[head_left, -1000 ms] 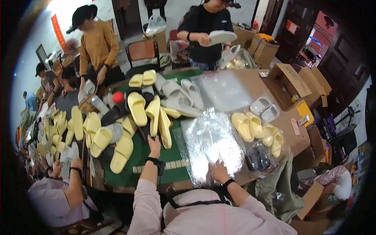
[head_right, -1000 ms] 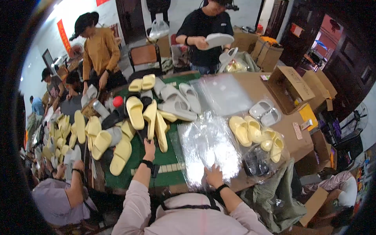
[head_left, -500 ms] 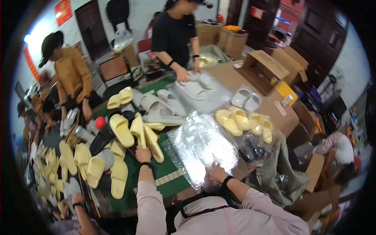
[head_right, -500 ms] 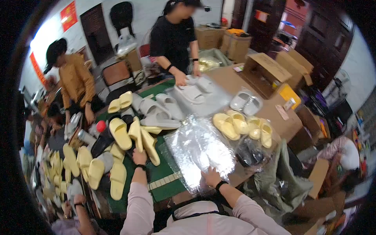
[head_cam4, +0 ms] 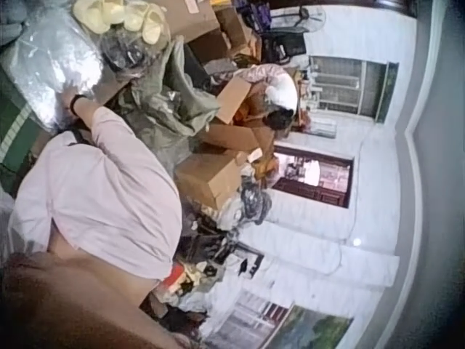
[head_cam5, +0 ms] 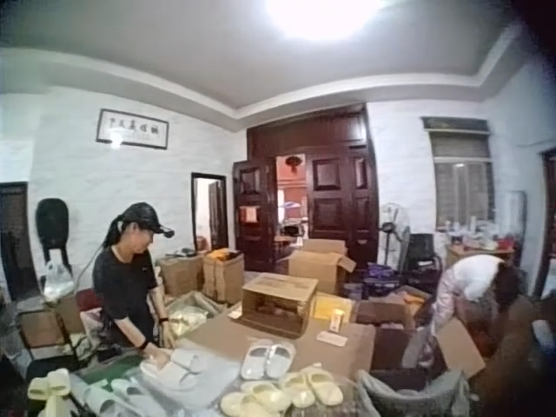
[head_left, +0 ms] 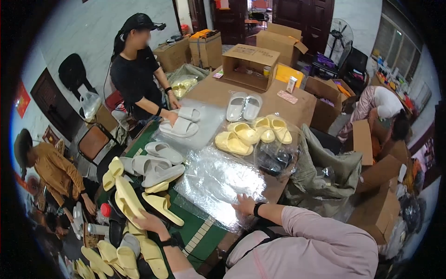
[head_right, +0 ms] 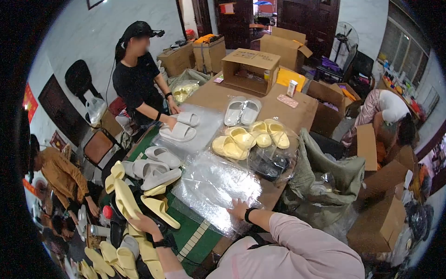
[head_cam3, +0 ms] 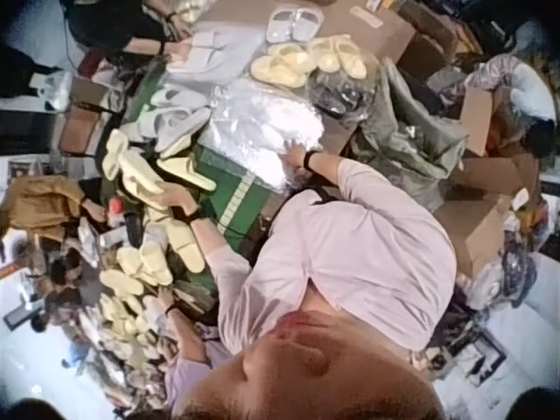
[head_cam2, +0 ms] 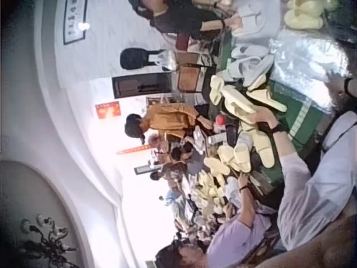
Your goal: The recorder picks up various foam slippers from a sorting table and places them into plastic bags or storage bins in a shoe manufacturing environment.
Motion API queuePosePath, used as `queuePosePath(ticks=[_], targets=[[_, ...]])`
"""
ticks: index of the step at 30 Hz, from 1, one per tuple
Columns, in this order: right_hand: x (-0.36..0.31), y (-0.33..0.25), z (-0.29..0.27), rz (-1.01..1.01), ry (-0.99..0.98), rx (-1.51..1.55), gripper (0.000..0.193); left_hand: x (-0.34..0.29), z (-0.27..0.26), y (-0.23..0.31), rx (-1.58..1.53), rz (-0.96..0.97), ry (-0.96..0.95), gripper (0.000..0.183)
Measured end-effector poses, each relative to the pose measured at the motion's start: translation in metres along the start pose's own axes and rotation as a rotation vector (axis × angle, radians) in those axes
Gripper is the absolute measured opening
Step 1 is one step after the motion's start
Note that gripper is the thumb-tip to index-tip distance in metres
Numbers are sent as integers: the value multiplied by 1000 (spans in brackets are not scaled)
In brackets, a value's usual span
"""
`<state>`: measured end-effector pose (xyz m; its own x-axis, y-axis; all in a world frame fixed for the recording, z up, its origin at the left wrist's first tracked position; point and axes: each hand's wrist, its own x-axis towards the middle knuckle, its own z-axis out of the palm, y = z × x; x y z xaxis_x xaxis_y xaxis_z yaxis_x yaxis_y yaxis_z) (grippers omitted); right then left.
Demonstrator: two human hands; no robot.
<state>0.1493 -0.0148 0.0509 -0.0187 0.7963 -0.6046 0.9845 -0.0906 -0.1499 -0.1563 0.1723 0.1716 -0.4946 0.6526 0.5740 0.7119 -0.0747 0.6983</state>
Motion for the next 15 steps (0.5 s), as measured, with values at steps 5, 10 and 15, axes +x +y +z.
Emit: queuePosePath(ticks=[5, 10, 15], targets=[[35, 8, 44, 13, 158, 112, 75, -22, -57, 98, -196, 30, 123, 29], [25, 14, 33, -35, 175, 29, 78, -96, -57, 145, -403, 19, -53, 28], [5, 10, 5, -132, 35, 50, 49, -171, 5, 158, -167, 397, -569, 60]])
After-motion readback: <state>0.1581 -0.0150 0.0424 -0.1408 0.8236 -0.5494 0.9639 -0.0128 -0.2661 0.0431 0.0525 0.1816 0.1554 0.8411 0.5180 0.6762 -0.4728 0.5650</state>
